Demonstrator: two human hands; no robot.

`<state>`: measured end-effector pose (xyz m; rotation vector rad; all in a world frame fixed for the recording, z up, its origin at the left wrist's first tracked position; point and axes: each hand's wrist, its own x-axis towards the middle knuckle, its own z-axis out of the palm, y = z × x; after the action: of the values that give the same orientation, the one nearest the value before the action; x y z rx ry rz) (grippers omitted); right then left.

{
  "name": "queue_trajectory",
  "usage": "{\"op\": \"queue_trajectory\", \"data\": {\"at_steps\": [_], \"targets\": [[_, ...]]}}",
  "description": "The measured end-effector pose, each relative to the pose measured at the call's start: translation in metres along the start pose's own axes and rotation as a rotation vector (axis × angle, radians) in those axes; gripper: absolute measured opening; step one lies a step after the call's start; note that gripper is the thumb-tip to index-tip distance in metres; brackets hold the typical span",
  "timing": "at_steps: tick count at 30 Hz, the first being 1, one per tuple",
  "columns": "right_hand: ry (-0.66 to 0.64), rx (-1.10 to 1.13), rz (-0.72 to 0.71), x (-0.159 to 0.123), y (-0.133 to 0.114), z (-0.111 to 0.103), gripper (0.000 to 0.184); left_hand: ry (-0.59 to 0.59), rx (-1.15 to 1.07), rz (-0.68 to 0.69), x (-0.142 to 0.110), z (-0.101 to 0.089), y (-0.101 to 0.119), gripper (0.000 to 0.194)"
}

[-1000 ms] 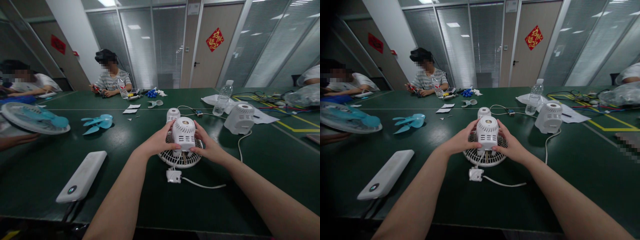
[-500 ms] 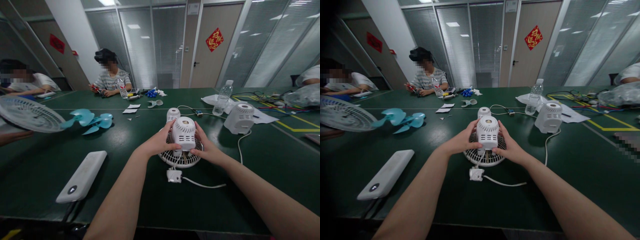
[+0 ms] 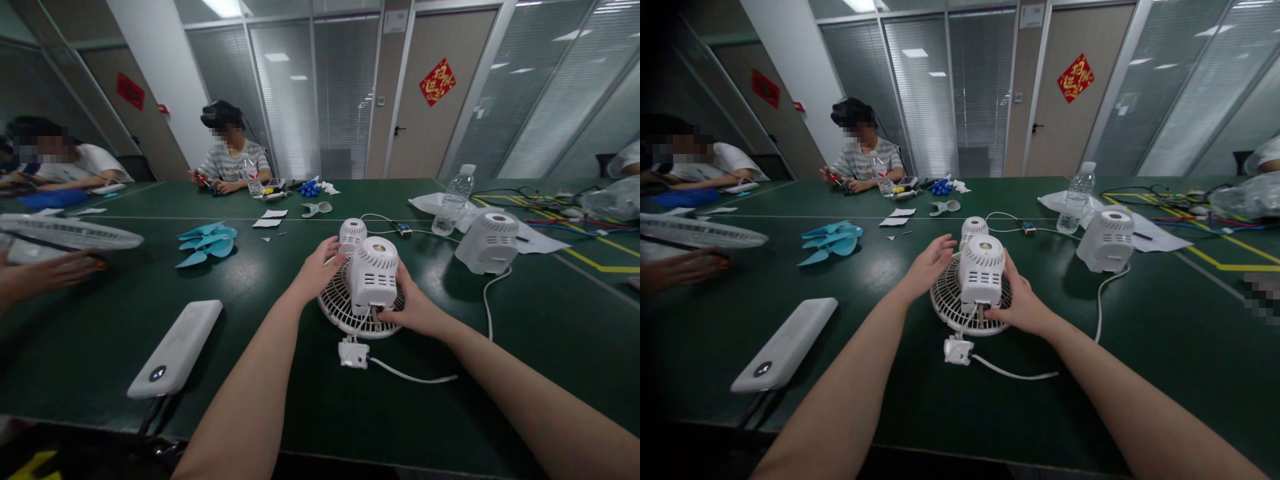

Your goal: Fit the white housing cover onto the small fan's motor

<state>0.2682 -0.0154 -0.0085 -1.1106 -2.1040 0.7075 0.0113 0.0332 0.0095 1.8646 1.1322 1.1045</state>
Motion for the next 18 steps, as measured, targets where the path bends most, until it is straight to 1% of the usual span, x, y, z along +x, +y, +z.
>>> {"op": "queue_trajectory", "data": {"at_steps": [2,4,7,10,14,18], "targets": [[0.008,-0.014,0.019,0.0,-0.002,-0.001,0.13,0.2,0.048,-0.082,0.005,0.0,-0.019,0.051],[-0.003,0.015,0.05,0.0,-0.006,-0.002,0.129,0.326,0.103,-0.192,0.007,-0.001,-0.036,0.043],[-0.028,0.079,0.106,-0.001,-0.013,-0.005,0.127,0.363,0.125,-0.254,0.005,0.0,-0.056,0.038],[-0.024,0.105,0.122,-0.002,-0.018,-0.006,0.128,0.366,0.139,-0.275,0.005,0.003,-0.067,0.031],[-0.013,0.12,0.122,-0.003,-0.02,-0.007,0.123,0.352,0.145,-0.275,0.006,0.005,-0.072,0.025],[-0.01,0.081,0.132,-0.006,-0.02,-0.013,0.113,0.351,0.14,-0.285,0.005,0.003,-0.072,0.027]]}}
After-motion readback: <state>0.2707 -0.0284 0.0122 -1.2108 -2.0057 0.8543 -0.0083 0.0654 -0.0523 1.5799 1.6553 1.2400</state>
